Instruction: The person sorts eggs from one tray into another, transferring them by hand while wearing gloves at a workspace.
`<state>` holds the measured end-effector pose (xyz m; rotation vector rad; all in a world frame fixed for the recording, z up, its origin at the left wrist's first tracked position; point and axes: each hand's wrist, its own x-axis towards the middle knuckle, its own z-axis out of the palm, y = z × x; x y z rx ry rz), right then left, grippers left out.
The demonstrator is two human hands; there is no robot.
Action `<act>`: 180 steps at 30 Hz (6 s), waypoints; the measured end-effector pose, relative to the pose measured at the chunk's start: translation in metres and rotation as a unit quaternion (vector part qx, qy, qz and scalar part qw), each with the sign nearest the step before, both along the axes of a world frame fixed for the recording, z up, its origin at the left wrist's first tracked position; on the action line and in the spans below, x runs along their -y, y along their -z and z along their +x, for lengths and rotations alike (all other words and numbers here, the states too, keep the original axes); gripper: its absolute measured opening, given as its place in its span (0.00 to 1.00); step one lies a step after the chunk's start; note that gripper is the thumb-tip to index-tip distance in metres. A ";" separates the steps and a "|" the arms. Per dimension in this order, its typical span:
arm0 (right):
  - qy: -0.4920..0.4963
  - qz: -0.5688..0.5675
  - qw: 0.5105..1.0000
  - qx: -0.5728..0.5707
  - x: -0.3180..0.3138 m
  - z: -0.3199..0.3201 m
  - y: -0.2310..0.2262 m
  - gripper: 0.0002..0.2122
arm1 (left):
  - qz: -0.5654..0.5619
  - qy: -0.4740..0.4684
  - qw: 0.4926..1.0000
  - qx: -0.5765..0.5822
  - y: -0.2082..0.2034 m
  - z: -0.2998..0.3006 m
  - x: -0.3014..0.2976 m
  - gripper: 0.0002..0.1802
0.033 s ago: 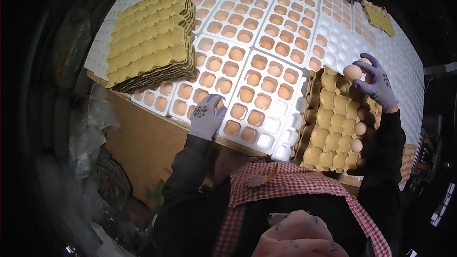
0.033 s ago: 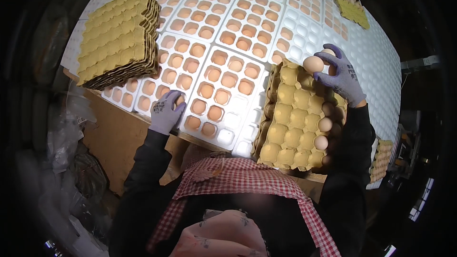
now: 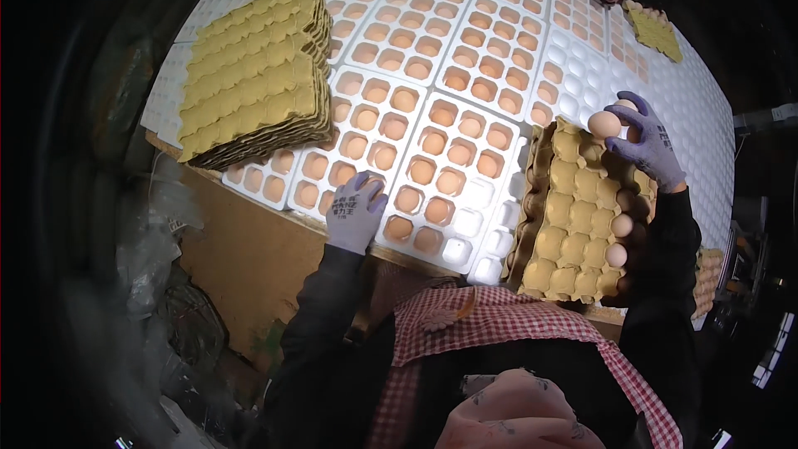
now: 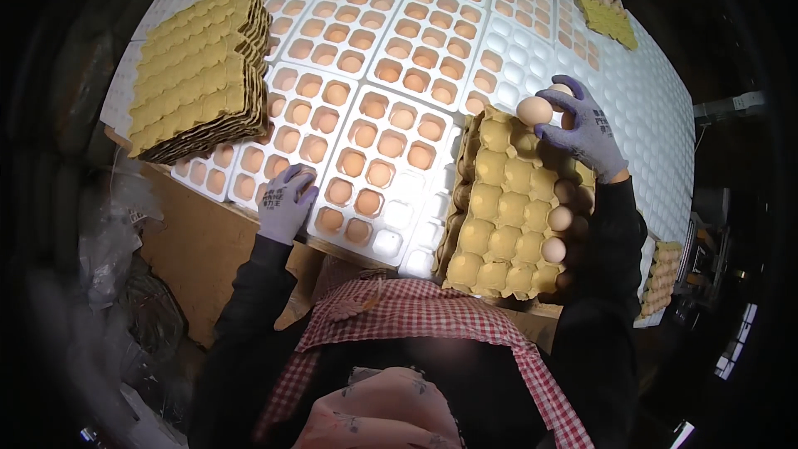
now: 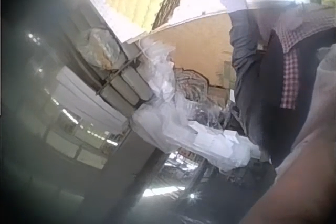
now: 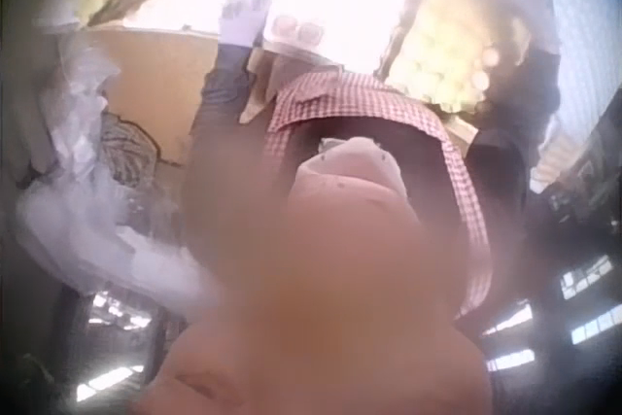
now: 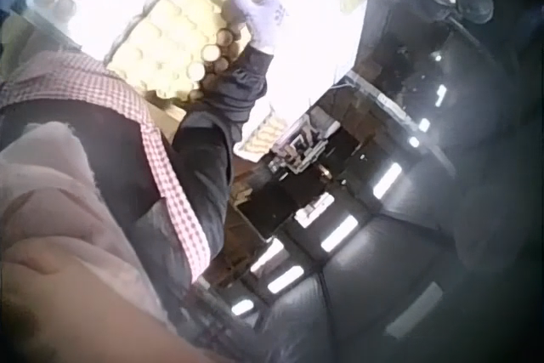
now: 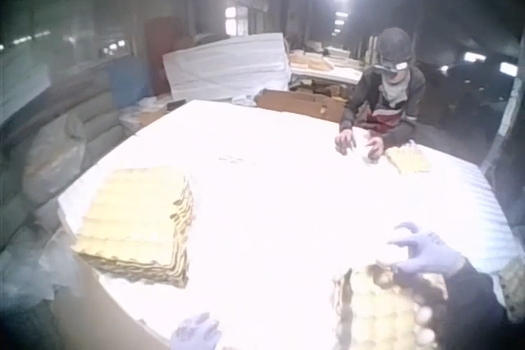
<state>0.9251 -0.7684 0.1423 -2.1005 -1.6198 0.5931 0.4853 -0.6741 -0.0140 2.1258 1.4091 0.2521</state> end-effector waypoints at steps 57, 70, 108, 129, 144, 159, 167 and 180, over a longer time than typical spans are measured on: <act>0.196 -0.126 0.962 0.141 0.171 0.055 0.042 0.28 | 0.002 0.465 0.885 -0.036 -0.111 0.317 0.127 0.28; -0.024 -0.177 0.940 0.292 0.118 0.032 0.007 0.16 | 0.180 0.561 0.807 -0.040 -0.126 0.297 0.141 0.22; 0.213 -0.003 0.976 -0.041 0.152 0.079 0.004 0.19 | -0.100 0.504 0.839 0.180 -0.119 0.406 -0.009 0.18; 0.333 0.006 0.912 -0.239 0.253 0.004 0.011 0.23 | 0.003 0.602 0.798 -0.037 -0.127 0.342 0.162 0.28; 0.110 -0.147 0.981 0.058 0.215 0.018 -0.049 0.21 | -0.079 0.605 0.783 0.122 -0.145 0.330 0.105 0.24; 0.186 -0.138 0.954 0.189 -0.155 0.139 0.114 0.18 | 0.100 0.207 0.972 0.041 -0.002 0.422 -0.145 0.21; 0.201 0.051 0.972 0.109 -0.144 0.177 0.137 0.23 | 0.062 0.188 0.980 0.033 -0.007 0.451 -0.190 0.22; 0.311 0.177 0.902 -0.241 -0.003 0.166 0.037 0.21 | 0.079 0.564 0.822 -0.007 0.019 0.568 -0.097 0.25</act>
